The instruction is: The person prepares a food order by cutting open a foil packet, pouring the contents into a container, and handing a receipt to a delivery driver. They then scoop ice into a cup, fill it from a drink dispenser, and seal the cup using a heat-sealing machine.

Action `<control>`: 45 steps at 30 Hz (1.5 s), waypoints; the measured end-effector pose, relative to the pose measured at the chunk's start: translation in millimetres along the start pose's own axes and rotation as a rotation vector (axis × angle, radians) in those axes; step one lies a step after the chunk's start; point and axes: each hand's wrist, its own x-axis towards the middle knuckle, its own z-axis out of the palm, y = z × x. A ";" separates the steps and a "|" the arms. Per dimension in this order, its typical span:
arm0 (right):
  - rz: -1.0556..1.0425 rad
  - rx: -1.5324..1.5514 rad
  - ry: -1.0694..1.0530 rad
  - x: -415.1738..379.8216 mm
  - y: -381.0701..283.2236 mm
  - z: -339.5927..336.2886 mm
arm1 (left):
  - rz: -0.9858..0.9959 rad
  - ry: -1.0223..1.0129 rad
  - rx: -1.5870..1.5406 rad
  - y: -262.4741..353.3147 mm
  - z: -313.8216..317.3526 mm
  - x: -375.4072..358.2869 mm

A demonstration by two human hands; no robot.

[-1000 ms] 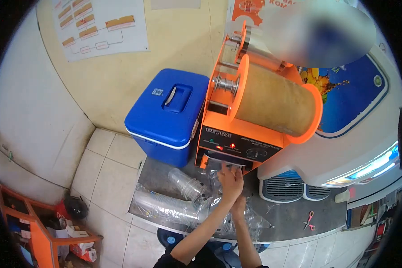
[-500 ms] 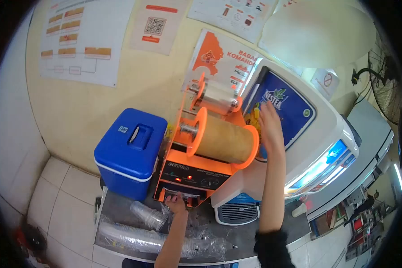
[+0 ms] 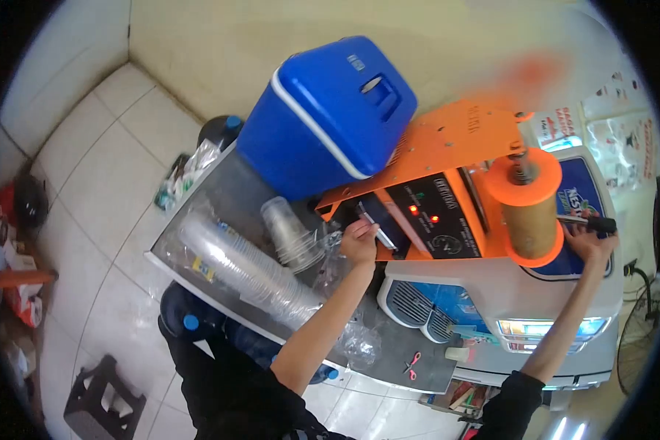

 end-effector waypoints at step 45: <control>-0.821 0.147 -0.448 -107.2 202.8 -206.0 | 1.621 -0.452 1.355 129.8 64.8 -73.7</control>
